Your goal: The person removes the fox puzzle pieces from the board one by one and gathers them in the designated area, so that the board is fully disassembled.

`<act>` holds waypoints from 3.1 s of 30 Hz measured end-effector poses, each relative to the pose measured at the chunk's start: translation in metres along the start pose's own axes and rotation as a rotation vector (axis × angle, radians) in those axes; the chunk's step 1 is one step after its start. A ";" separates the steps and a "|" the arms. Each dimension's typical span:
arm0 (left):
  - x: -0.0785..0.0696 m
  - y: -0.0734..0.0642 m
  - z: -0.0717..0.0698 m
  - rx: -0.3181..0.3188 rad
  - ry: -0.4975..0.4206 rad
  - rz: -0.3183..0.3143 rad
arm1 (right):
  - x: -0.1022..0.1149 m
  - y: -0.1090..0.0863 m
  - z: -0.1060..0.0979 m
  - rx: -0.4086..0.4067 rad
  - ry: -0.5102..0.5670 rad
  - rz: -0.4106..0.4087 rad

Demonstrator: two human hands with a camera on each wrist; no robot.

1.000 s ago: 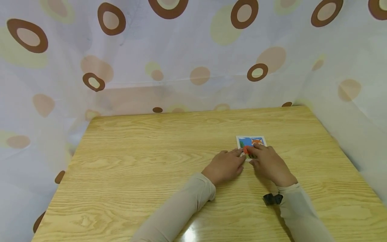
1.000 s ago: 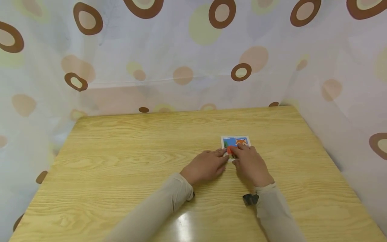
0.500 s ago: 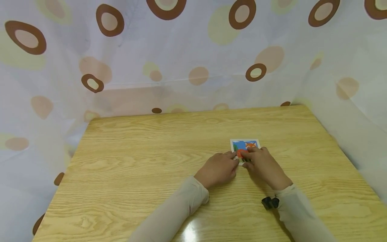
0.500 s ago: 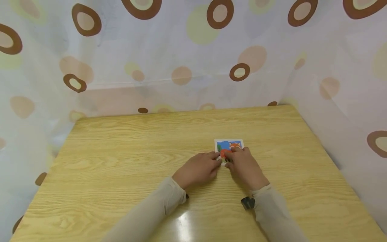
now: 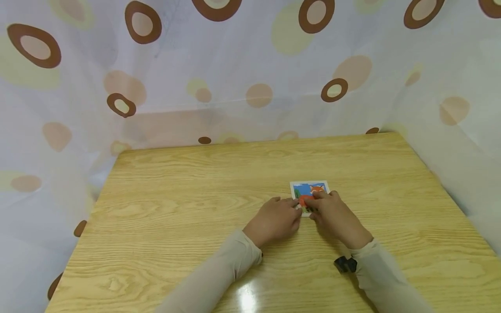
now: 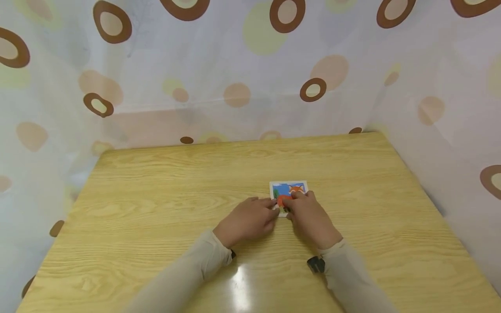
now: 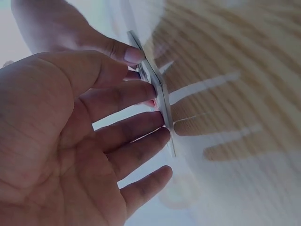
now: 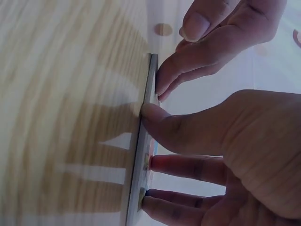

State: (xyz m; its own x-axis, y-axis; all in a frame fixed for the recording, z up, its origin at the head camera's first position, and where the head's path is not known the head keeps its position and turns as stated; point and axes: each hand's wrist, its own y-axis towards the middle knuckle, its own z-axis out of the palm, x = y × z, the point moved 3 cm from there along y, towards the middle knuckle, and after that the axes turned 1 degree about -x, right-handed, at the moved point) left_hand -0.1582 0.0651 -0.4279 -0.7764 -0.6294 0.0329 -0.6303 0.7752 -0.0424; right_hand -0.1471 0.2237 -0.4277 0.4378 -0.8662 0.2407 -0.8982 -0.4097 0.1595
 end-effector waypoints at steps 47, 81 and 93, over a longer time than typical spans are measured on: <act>0.010 -0.100 -0.001 -0.116 -0.068 0.021 | 0.086 -0.005 0.017 0.002 -0.093 -0.139; 0.027 -0.127 0.004 -0.203 0.062 -0.055 | 0.118 -0.012 0.029 -0.065 -0.156 -0.238; 0.047 -0.113 0.000 -0.062 0.048 -0.241 | 0.124 -0.010 0.031 -0.031 -0.135 -0.259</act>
State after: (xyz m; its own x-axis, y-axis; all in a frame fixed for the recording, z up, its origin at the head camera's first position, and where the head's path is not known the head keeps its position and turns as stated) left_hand -0.1233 -0.0519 -0.4213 -0.6017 -0.7945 0.0819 -0.7950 0.6056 0.0337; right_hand -0.0856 0.1118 -0.4289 0.6411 -0.7652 0.0594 -0.7549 -0.6147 0.2287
